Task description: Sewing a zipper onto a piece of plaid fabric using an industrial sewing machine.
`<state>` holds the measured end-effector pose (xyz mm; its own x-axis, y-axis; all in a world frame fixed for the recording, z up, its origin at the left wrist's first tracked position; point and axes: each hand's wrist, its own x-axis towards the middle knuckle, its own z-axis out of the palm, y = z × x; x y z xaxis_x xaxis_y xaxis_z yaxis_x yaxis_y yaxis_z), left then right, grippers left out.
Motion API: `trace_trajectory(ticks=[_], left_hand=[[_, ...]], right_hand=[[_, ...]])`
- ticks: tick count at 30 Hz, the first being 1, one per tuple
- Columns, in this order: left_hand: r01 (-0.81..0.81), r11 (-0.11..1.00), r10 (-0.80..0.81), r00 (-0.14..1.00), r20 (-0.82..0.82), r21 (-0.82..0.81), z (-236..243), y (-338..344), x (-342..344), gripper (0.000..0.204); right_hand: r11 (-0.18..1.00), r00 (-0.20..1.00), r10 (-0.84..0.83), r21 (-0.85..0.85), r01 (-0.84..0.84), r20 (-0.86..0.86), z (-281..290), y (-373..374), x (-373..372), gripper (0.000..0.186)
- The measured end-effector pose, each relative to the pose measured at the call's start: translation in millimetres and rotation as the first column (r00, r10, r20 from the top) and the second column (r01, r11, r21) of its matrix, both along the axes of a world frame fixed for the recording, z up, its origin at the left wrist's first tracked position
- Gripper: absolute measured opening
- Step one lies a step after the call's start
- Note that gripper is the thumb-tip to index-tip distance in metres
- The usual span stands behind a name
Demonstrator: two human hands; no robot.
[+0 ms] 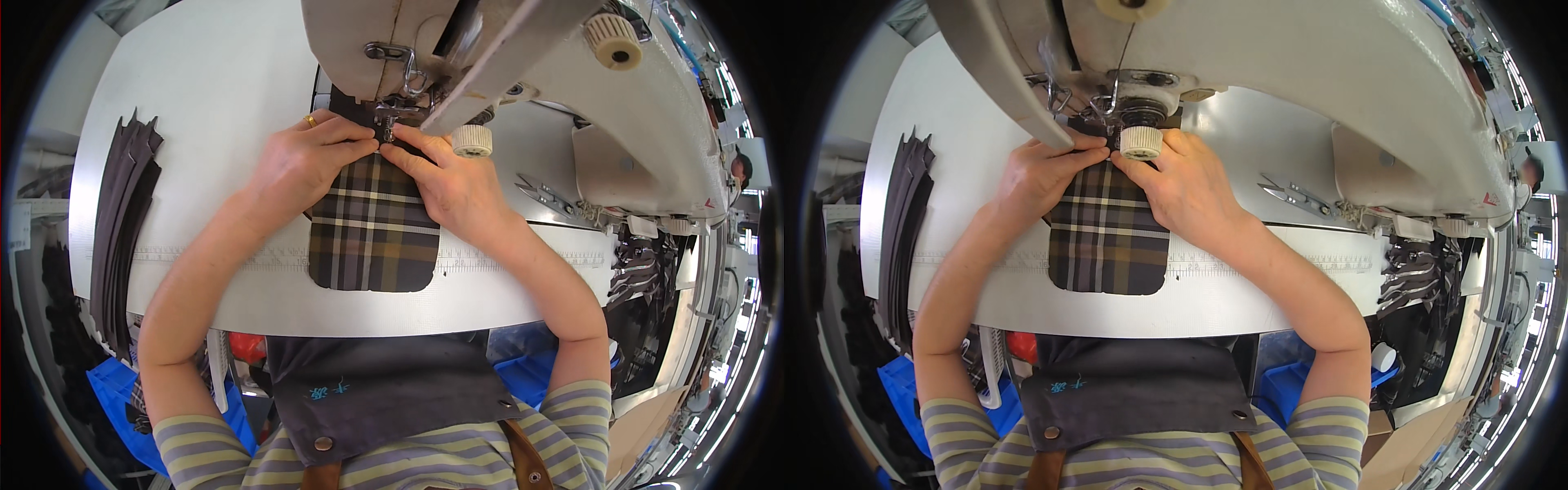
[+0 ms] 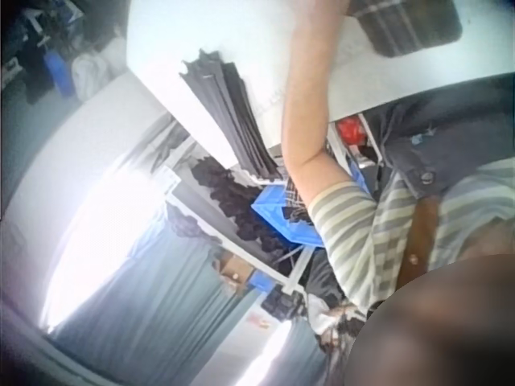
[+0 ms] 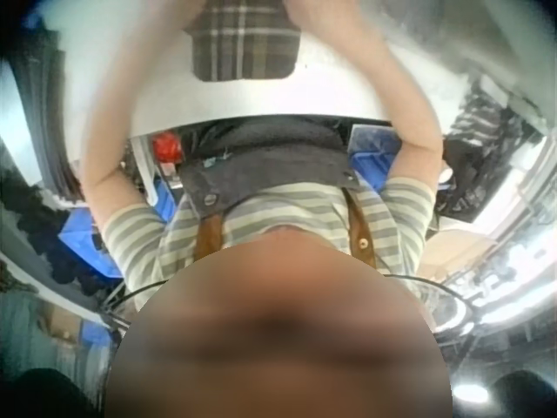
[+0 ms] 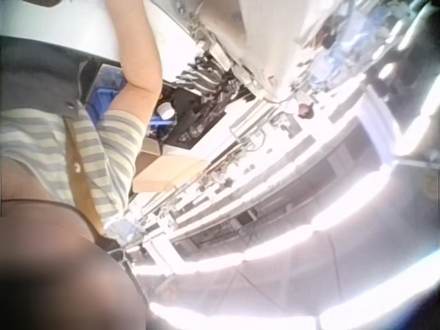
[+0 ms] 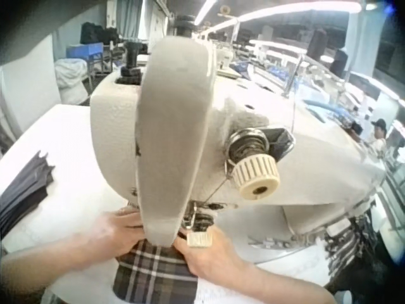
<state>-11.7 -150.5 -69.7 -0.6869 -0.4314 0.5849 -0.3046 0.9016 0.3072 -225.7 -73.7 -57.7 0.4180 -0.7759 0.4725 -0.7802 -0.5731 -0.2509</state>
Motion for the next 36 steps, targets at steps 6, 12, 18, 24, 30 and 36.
trace_trajectory(ticks=[6, 12, 18, 24, 30, 36], left_hand=[[-0.050, 0.998, 0.049, 0.998, 0.032, 0.033, 1.6, -10.3, -5.4, 0.025], [-0.024, 1.000, 0.024, 1.000, -0.002, -0.003, 1.2, -12.3, -4.2, 0.024], [-0.021, 0.999, 0.023, 0.999, -0.037, 0.045, 0.2, -13.0, -5.7, 0.022], [-0.039, 0.998, 0.040, 0.999, -0.026, 0.048, 2.9, -13.6, -6.9, 0.021], [-0.015, 0.998, 0.018, 0.999, -0.044, 0.067, 0.8, -15.0, -6.6, 0.022], [-0.015, 0.997, 0.019, 0.998, -0.056, 0.075, -0.3, -15.1, -7.4, 0.023]], right_hand=[[0.998, 1.000, -0.021, -0.050, 0.022, 0.021, -2.7, -11.9, -1.4, 0.041], [1.000, 0.999, -0.024, -0.014, 0.024, 0.044, -3.4, -11.0, -1.3, 0.042], [0.998, 0.999, -0.020, -0.058, 0.023, 0.048, -4.2, -12.7, -1.4, 0.039], [0.998, 0.998, -0.032, -0.045, 0.034, 0.051, -3.7, -13.3, -2.4, 0.039], [0.999, 0.998, -0.034, -0.040, 0.036, 0.051, -3.6, -14.2, -2.0, 0.039], [0.996, 0.997, -0.035, -0.075, 0.040, 0.067, -5.5, -13.7, -1.6, 0.039]])
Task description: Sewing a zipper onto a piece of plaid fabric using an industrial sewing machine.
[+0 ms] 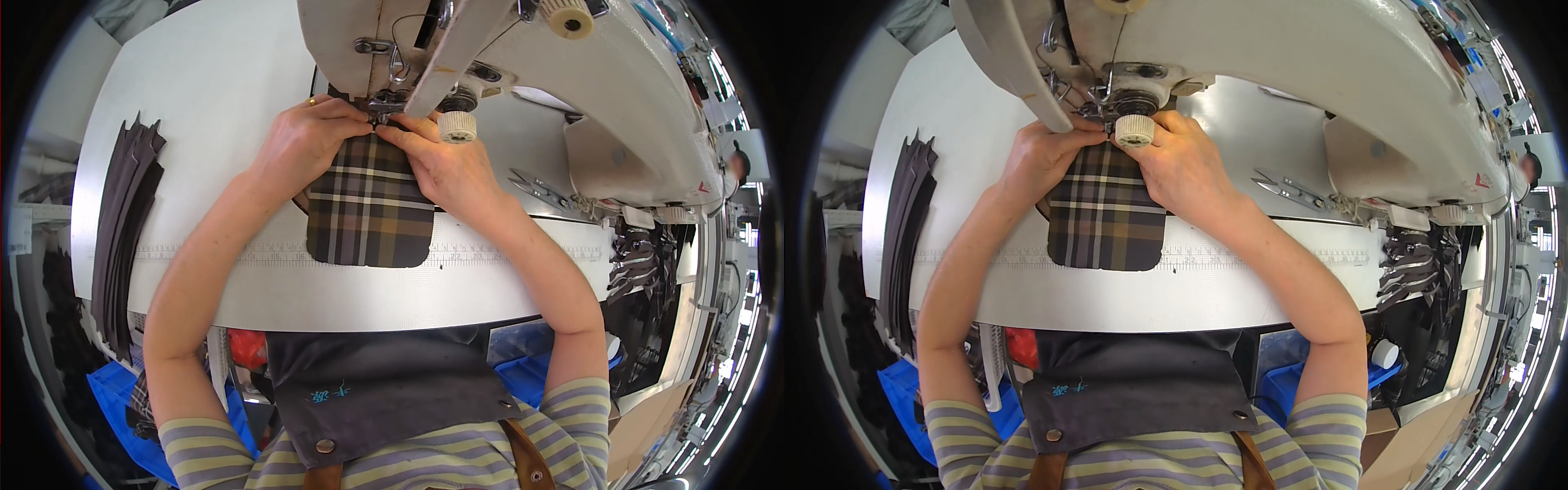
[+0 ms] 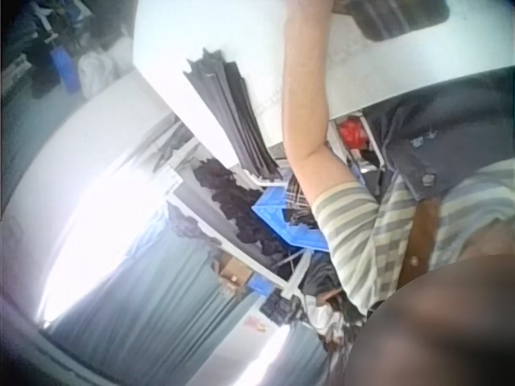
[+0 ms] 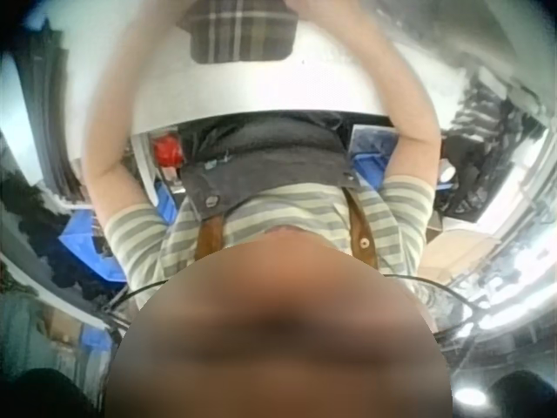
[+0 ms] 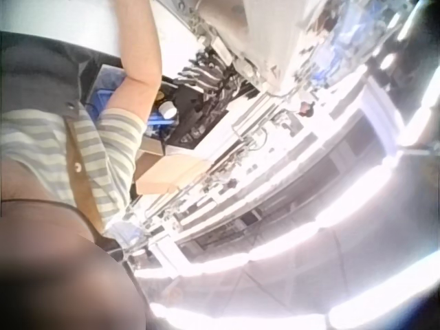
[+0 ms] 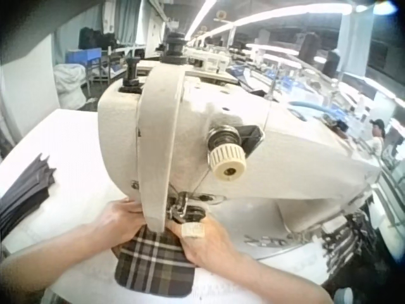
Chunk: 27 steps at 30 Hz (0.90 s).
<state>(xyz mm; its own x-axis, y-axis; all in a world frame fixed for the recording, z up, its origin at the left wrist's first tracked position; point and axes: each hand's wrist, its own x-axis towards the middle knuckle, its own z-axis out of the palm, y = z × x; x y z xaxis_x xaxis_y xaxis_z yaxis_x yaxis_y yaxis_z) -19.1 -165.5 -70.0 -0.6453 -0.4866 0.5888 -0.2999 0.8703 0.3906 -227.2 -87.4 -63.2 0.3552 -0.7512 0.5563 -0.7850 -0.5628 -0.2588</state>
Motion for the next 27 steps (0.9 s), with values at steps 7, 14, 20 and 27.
trace_trajectory(ticks=[7, 14, 20, 27], left_hand=[[0.009, 1.000, -0.009, 1.000, -0.001, 0.000, -0.3, -3.5, 0.4, 0.024], [-0.003, 1.000, 0.003, 1.000, 0.024, 0.004, 0.6, -2.5, 1.2, 0.024], [0.013, 0.999, -0.012, 0.998, 0.058, -0.031, 2.3, 2.3, 6.0, 0.023], [-0.469, 0.779, 0.416, 0.883, 0.215, 0.417, 30.2, -103.5, -4.4, 0.047]], right_hand=[[1.000, 1.000, 0.009, -0.003, -0.009, -0.005, 0.3, -3.7, -0.4, 0.037], [1.000, 0.999, 0.004, 0.004, -0.004, -0.050, -3.0, -5.3, -3.6, 0.034], [0.999, 1.000, 0.023, -0.024, -0.023, -0.006, -3.2, -3.0, -3.6, 0.026], [0.994, 0.999, 0.038, 0.097, -0.042, 0.039, -0.7, -5.3, -8.6, 0.032]])
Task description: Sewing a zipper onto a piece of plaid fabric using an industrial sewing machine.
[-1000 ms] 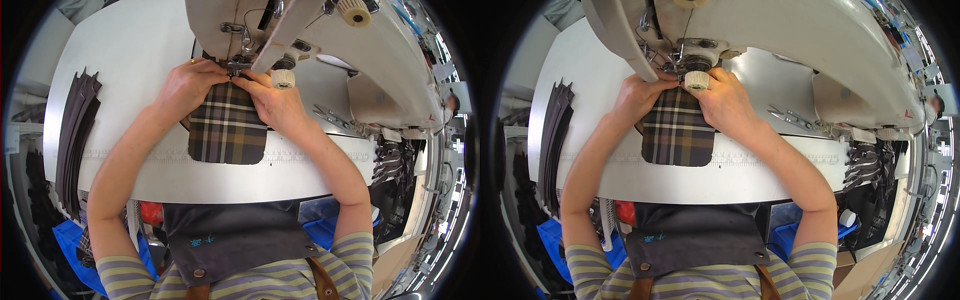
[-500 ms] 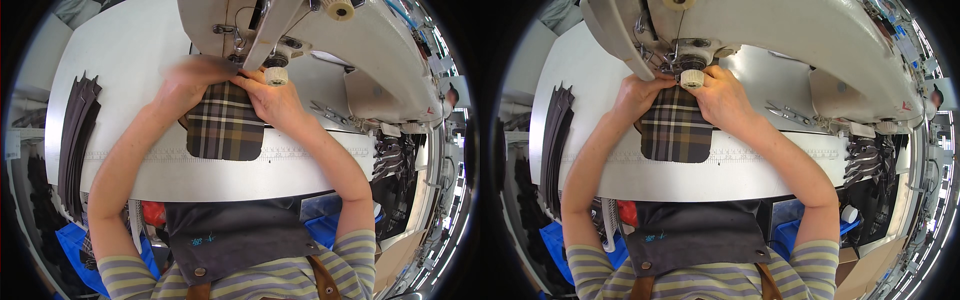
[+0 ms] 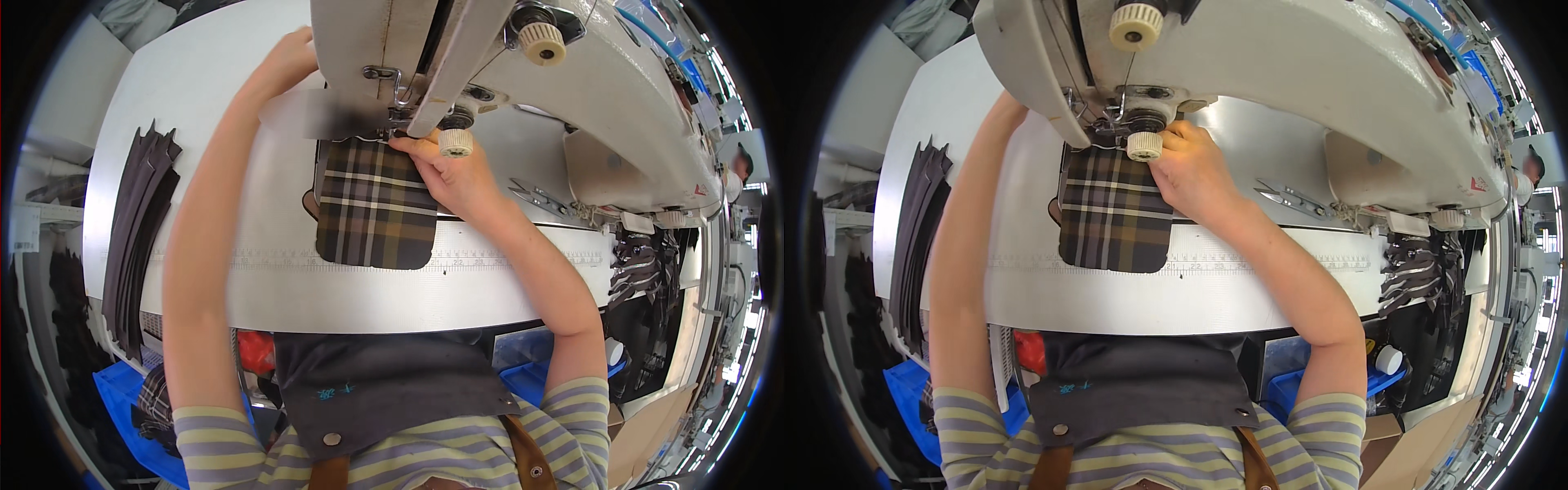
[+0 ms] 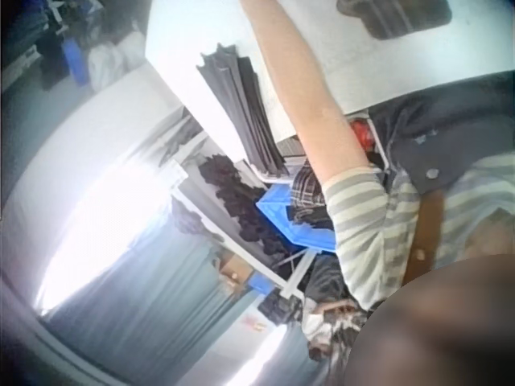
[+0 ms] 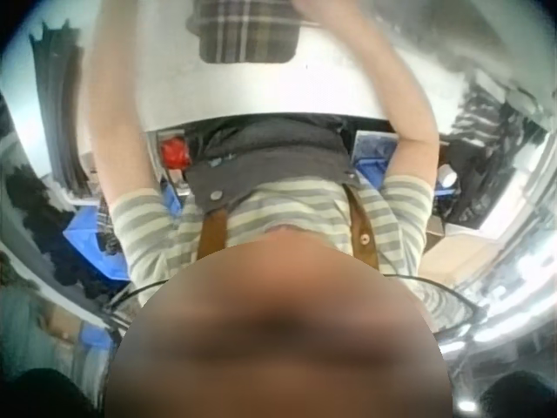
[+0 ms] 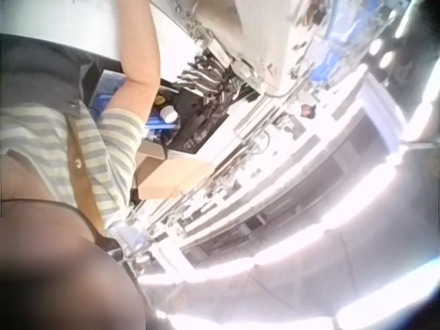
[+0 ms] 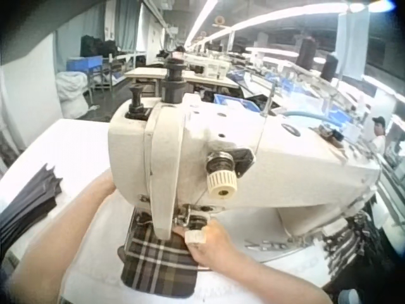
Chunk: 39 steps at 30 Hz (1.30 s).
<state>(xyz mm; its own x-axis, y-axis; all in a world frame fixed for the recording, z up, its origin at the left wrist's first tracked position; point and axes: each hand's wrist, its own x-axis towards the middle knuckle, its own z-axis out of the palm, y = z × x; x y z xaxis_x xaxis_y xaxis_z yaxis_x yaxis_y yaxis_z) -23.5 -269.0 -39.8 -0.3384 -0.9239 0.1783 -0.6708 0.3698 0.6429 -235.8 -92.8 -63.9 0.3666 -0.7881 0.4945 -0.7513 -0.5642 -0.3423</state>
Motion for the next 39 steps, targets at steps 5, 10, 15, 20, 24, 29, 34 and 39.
trace_trajectory(ticks=[5, 10, 15, 20, 24, 29, 34, 39], left_hand=[[-0.197, 0.936, 0.250, 0.955, 0.158, -0.293, -32.5, -36.6, -78.6, 0.058], [-0.259, 0.940, 0.222, 0.958, -0.181, -0.221, -36.1, -61.0, -62.6, 0.062], [-0.321, 0.947, 0.286, 0.864, -0.415, -0.015, 15.8, -92.5, 8.3, 0.058], [-0.230, 0.966, 0.068, 0.666, -0.742, -0.118, 2.1, 5.7, 138.7, 0.043], [-0.031, 0.770, 0.636, 0.105, -0.764, 0.637, 15.3, 208.7, 140.7, 0.024], [0.422, 0.202, 0.314, 0.827, -0.466, 0.884, 61.4, 309.9, 137.3, 0.025], [0.672, 0.741, -0.631, 0.693, 0.349, 0.006, 36.5, 264.5, 82.2, 0.066], [0.676, 0.729, -0.575, 0.688, 0.443, -0.104, -6.3, 281.4, 29.4, 0.082]], right_hand=[[1.000, 1.000, -0.012, -0.017, 0.012, -0.024, 4.6, -0.7, 0.9, 0.025], [0.994, 0.999, -0.054, -0.097, 0.053, -0.007, 3.2, 3.8, -7.7, 0.020], [0.990, 0.993, -0.112, -0.095, 0.108, -0.038, 7.0, 5.4, -8.8, 0.020], [0.996, 0.999, 0.029, -0.082, -0.033, -0.044, 9.1, 12.5, -2.6, 0.024], [0.997, 0.990, 0.073, -0.008, -0.075, -0.118, 13.8, 32.6, 15.9, 0.044], [0.981, 0.924, -0.175, -0.138, 0.135, -0.341, 27.9, 35.3, 5.6, 0.052], [0.983, 0.926, -0.173, -0.120, 0.140, -0.336, 17.4, 1.4, -16.0, 0.050], [0.995, 0.982, -0.087, -0.060, 0.078, -0.166, 5.7, -8.3, -12.2, 0.030]])
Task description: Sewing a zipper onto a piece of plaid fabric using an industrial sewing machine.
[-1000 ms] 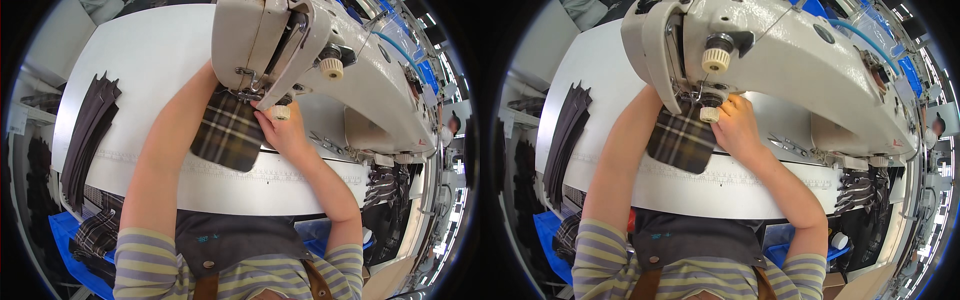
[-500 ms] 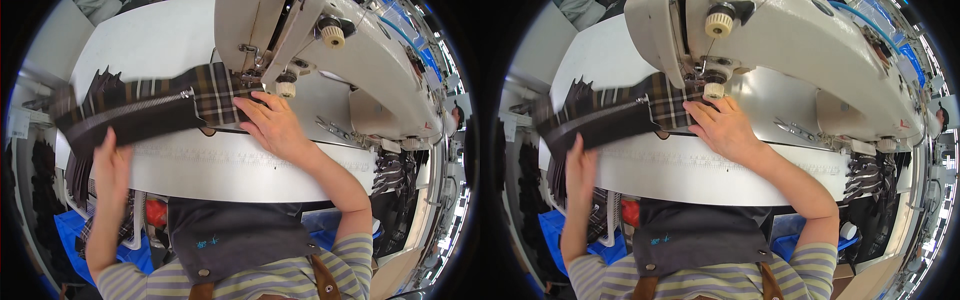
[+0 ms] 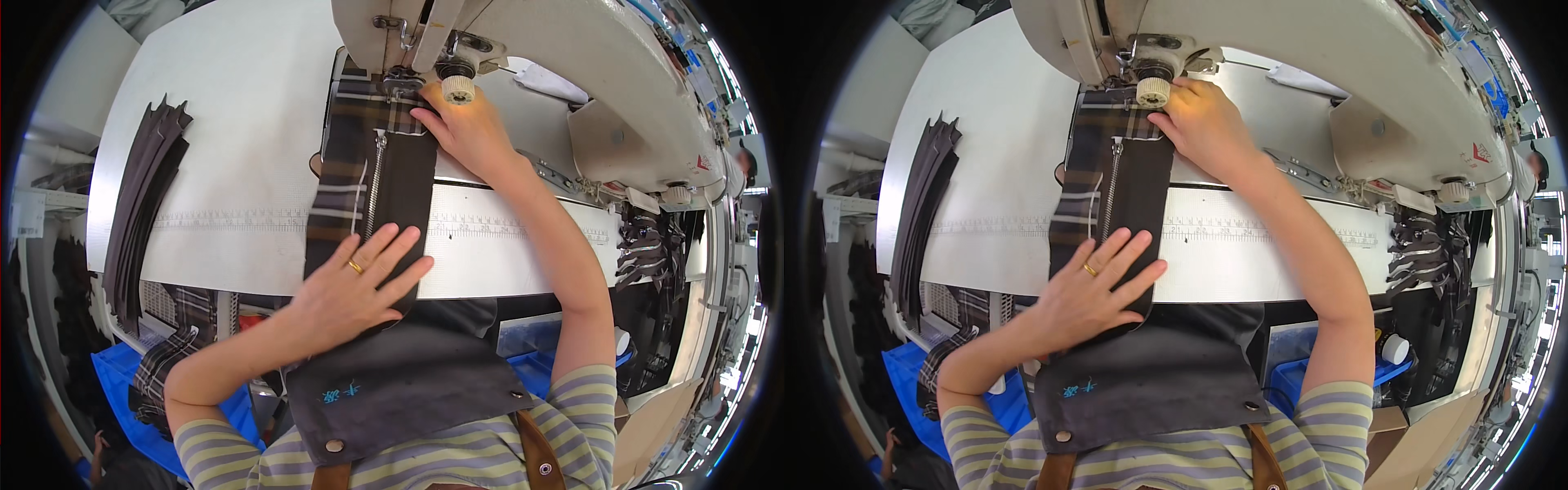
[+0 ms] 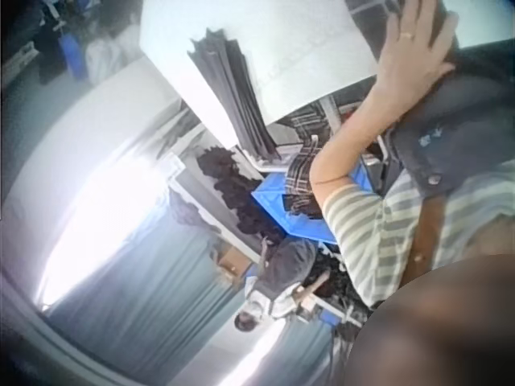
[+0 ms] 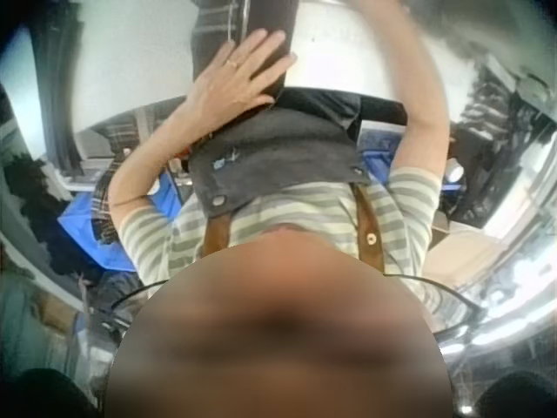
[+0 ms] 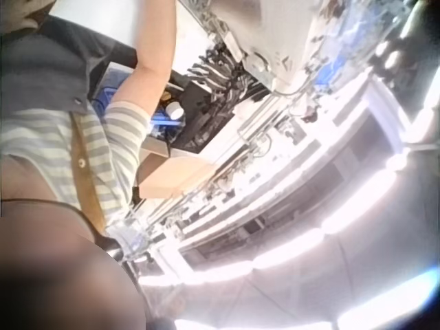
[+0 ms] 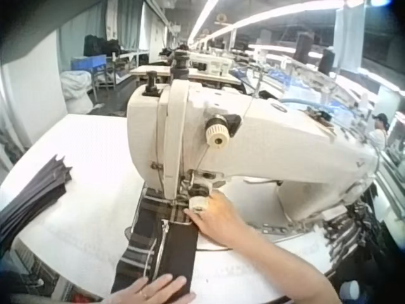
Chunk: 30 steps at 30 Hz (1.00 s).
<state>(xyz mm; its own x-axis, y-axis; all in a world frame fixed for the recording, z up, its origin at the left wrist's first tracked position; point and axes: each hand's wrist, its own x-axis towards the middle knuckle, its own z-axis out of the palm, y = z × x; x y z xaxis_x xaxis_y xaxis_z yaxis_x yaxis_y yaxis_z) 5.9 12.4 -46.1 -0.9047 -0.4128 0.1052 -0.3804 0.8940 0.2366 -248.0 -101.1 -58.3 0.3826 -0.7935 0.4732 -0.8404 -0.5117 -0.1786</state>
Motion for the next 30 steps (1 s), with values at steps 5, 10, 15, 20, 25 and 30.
trace_trajectory(ticks=[5, 10, 15, 20, 25, 30], left_hand=[[-0.110, 0.981, 0.142, 0.969, -0.204, 0.162, -3.7, 16.3, -12.8, 0.055], [-0.264, 0.902, 0.411, 0.772, -0.485, 0.343, -1.0, -87.8, 4.5, 0.022], [-0.225, 0.974, 0.220, 0.889, -0.402, 0.035, -15.7, -123.5, 8.2, 0.015], [-0.272, 0.961, 0.266, 0.873, -0.409, 0.043, -19.0, -121.6, 7.5, 0.011], [-0.279, 0.960, 0.267, 0.870, -0.415, 0.034, -17.8, -121.9, 7.5, 0.011], [-0.286, 0.957, 0.281, 0.868, -0.410, 0.050, -17.7, -121.9, 6.8, 0.010]], right_hand=[[0.960, 0.968, 0.227, -0.192, -0.203, 0.109, -6.2, 34.1, 17.3, 0.018], [0.883, 0.899, 0.398, -0.187, -0.430, -0.183, 14.2, 46.7, 35.6, 0.020], [0.866, 0.787, 0.432, -0.039, -0.498, -0.440, 34.4, 38.3, 47.5, 0.009], [0.870, 0.768, 0.450, 0.029, -0.492, -0.455, 34.8, 35.9, 47.8, 0.017], [0.866, 0.812, 0.449, -0.043, -0.498, -0.373, 26.2, 35.6, 36.0, 0.016], [0.880, 0.816, 0.425, -0.030, -0.474, -0.392, 30.2, 35.2, 41.8, 0.008]])
